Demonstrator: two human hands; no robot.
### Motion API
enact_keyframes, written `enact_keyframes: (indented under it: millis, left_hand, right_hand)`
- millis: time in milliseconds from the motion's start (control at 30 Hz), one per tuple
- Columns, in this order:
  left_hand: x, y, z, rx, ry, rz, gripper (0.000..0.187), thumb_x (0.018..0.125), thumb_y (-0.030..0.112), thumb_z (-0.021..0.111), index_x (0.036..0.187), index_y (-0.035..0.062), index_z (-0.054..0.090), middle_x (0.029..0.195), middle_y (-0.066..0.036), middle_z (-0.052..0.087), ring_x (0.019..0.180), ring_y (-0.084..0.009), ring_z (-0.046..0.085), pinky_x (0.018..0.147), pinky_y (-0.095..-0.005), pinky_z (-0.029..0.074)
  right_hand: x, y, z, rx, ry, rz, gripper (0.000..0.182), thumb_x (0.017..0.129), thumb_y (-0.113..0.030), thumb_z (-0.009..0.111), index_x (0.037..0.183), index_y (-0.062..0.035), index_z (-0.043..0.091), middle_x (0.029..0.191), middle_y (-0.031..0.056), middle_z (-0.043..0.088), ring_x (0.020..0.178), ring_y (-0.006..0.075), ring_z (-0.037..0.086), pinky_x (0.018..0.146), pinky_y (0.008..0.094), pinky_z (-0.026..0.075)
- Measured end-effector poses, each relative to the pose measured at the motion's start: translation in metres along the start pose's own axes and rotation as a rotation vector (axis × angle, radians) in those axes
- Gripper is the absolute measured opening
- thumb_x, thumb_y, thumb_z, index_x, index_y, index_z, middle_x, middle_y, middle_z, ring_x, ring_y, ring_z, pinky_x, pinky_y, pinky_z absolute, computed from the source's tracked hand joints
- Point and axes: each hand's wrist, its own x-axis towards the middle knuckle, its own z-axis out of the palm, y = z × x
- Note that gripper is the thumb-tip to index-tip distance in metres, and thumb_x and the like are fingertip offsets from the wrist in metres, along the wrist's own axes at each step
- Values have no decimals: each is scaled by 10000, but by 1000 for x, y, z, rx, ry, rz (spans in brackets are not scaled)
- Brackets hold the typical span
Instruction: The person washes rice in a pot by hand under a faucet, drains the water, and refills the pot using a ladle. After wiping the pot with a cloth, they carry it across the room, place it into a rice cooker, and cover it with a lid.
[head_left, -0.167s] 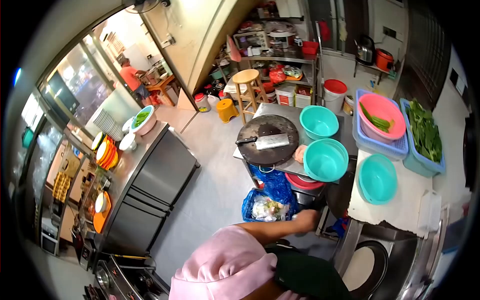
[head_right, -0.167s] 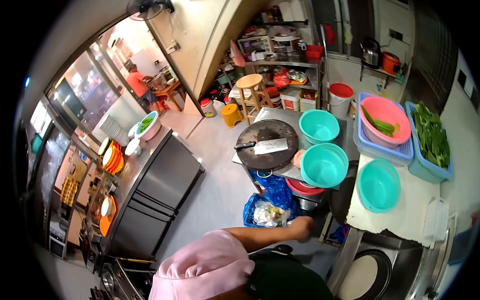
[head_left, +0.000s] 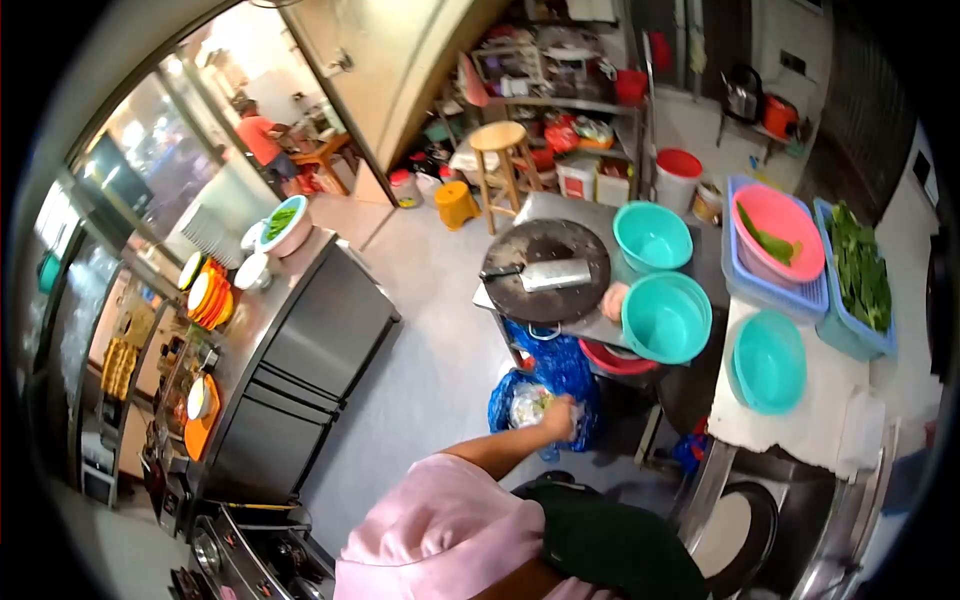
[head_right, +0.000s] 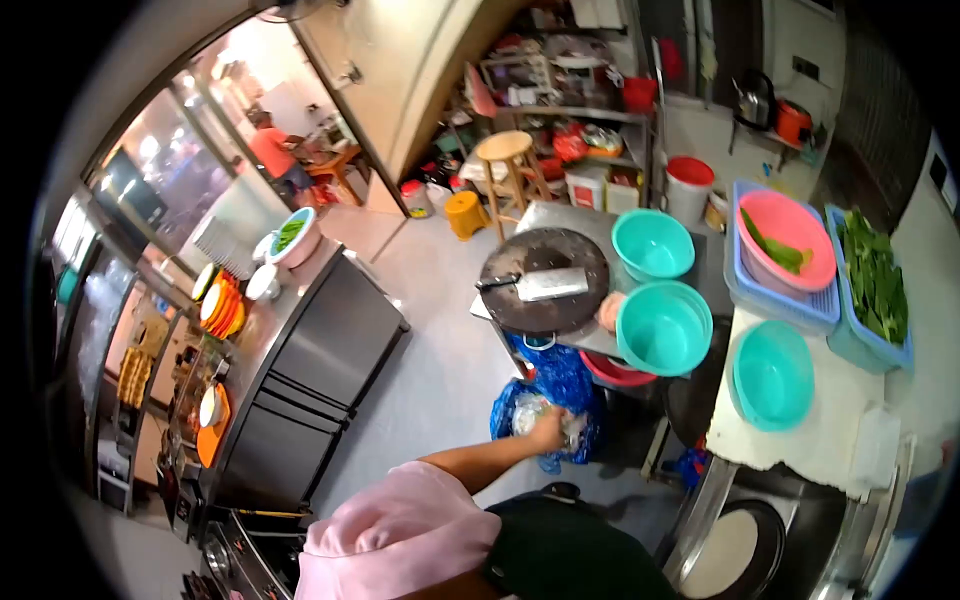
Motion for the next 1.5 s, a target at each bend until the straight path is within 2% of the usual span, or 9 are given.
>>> enact_keyframes:
  millis: [100,267,400,500,867,1167,1233,1400,1500]
  left_hand:
    - [37,-50,-22,121,-15,-131,309,720,95,536,1012,12,475,883,-201,577,807,-339,570,720,-401,452]
    - [51,-74,-51,84,-6,-125,319,595,143,695,852,-5,578,762,-175,613,683,-272,606,623,-344,471]
    - [76,-107,-33,59,-117,-169,366,594,160,701,893,-6,569,796,-170,614,731,-291,603,659,-353,471]
    - [87,-105,-24,247,-79,-149,666,552,237,746,1127,25,485,1003,-192,568,925,-304,555,786,-337,443]
    - [113,-114,69,62,-549,297,368,653,202,636,947,-10,572,798,-139,617,739,-252,593,669,-332,463]
    - [-17,200,138,-133,-981,644,197,784,81,552,959,-8,551,845,-85,604,786,-123,573,696,-232,452]
    - [-33,242,183,-75,-1030,740,218,778,83,558,976,-7,541,875,-105,597,801,-148,577,693,-237,455]
    - [-23,260,321,331,-954,1010,491,742,154,580,1192,63,405,1114,-206,476,1014,-318,489,867,-363,394]
    - [-17,257,381,556,-936,743,566,766,225,545,1270,102,317,1191,-220,410,1093,-339,419,916,-391,342]
  right_hand:
    - [41,39,27,453,-247,224,380,821,-343,526,1124,-115,531,899,35,600,689,87,529,586,202,429]
    - [-66,-94,49,709,552,259,365,824,-334,530,1066,-60,538,884,40,571,733,95,513,592,220,417]
    - [-113,-67,68,206,632,40,416,831,-316,523,1112,-11,503,999,75,553,795,119,489,604,211,396]
    - [-149,-107,82,318,389,286,377,827,-250,535,1088,20,510,997,77,555,821,124,510,686,213,412]
    - [-193,-124,148,35,-112,226,267,745,-181,597,955,-16,591,880,123,606,795,191,582,713,283,453]
    - [-160,-88,246,-307,-842,122,292,741,-228,480,994,-116,571,1007,166,560,953,302,530,832,377,418]
    - [-157,-45,309,-230,-715,-272,343,719,-264,499,1047,-175,548,1181,144,465,1067,283,463,879,367,384]
    - [-121,-70,345,-219,-678,-246,359,710,-295,540,1065,-236,549,1273,44,360,1180,281,319,941,467,271]
    - [-84,-71,343,-297,-652,-321,346,713,-277,526,1056,-242,565,1202,45,433,1162,251,348,918,492,280]
